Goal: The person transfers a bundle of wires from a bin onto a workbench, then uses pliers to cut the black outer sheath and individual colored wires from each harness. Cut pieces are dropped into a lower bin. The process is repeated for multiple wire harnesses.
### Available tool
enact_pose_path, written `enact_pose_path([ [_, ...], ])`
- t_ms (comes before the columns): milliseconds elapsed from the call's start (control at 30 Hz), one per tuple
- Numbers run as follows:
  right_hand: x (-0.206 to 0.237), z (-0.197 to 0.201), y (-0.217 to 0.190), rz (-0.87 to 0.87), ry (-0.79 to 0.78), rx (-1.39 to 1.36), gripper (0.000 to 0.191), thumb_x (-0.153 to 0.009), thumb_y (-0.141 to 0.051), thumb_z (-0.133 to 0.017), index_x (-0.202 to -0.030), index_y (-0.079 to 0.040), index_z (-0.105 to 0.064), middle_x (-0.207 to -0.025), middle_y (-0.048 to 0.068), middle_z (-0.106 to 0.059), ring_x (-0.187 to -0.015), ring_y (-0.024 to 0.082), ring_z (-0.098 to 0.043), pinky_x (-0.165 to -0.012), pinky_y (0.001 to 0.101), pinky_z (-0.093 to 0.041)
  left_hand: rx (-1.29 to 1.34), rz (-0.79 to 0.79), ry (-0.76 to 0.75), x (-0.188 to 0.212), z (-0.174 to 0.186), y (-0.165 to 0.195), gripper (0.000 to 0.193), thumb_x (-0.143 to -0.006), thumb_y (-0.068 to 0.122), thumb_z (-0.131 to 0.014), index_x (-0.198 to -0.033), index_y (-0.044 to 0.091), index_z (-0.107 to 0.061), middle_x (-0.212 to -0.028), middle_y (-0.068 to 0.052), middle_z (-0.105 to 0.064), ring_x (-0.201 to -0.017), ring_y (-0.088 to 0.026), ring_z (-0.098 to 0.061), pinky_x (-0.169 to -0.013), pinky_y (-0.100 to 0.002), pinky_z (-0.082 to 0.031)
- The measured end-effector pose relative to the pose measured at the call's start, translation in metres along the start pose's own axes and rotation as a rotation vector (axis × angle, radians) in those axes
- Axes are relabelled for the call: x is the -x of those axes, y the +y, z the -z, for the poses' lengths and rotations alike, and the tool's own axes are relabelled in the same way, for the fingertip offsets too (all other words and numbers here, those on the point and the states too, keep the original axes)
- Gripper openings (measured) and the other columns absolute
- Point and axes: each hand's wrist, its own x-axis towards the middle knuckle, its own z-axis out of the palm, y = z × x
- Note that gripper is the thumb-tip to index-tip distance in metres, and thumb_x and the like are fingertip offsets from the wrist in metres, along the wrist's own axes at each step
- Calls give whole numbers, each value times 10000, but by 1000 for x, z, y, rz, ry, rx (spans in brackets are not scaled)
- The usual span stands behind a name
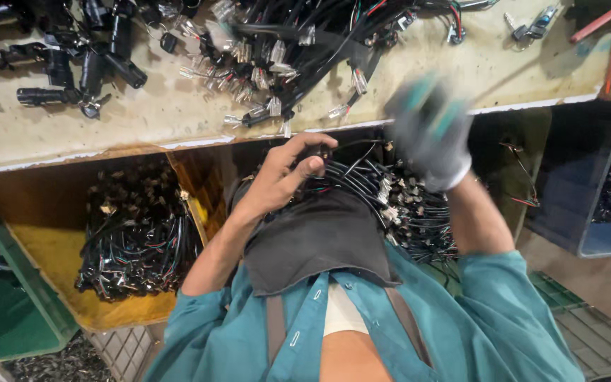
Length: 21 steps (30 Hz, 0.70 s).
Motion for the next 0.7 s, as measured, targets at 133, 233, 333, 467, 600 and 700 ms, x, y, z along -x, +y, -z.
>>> enact_pose_path([
  [133, 40, -46, -3, 449, 5, -44, 185, -840, -156, -728, -1013, -94, -699, -859, 68, -638, -751, 279, -658, -610, 421, -502, -199, -86, 22, -2, -8, -7, 317, -1035, 215, -600, -1302, 48, -635, -1033, -77, -723, -925, -162, -727, -856, -303, -562],
  [233, 50, -68, -1, 491, 81, 1084, 91, -896, -98, -644, -987, -104, -647, -860, 24, -619, -715, 197, -628, -584, 354, -497, -268, -120, 85, 2, -14, -8, 287, -1030, 186, -640, -1275, 38, -640, -1051, -100, -748, -937, -184, -743, -854, -311, -566],
  [333, 44, -69, -13, 440, 201, 2214, 82, -953, -42, -560, -962, -115, -596, -861, -20, -601, -678, 115, -599, -558, 287, -493, -291, -188, 186, 5, -16, -5, 238, -1025, 150, -661, -1234, 35, -672, -1085, -115, -754, -961, -218, -733, -869, -321, -563],
  [467, 49, -62, -44, 814, -1213, 4089, 83, -997, -93, -554, -925, -121, -586, -812, -13, -565, -656, 128, -554, -569, 292, -456, -148, -212, 137, 8, -16, 3, 241, -1004, 141, -666, -1215, 23, -680, -1105, -124, -751, -947, -231, -730, -885, -323, -565],
  [600, 67, -73, -43, 1098, -1524, 4191, 53, -995, -85, -580, -950, -110, -593, -835, 2, -580, -684, 148, -571, -589, 306, -465, -275, -303, 31, 10, -12, 7, 283, -982, 150, -682, -1223, 3, -671, -1168, -139, -736, -1050, -252, -744, -944, -323, -562],
  [700, 71, -86, -31, 899, -1550, 4063, 34, -994, -79, -599, -969, -102, -598, -853, 13, -591, -705, 164, -583, -604, 316, -472, -221, -325, -4, 12, -10, 8, 276, -1007, 172, -671, -1224, 2, -672, -1180, -127, -742, -1066, -244, -747, -972, -323, -569],
])
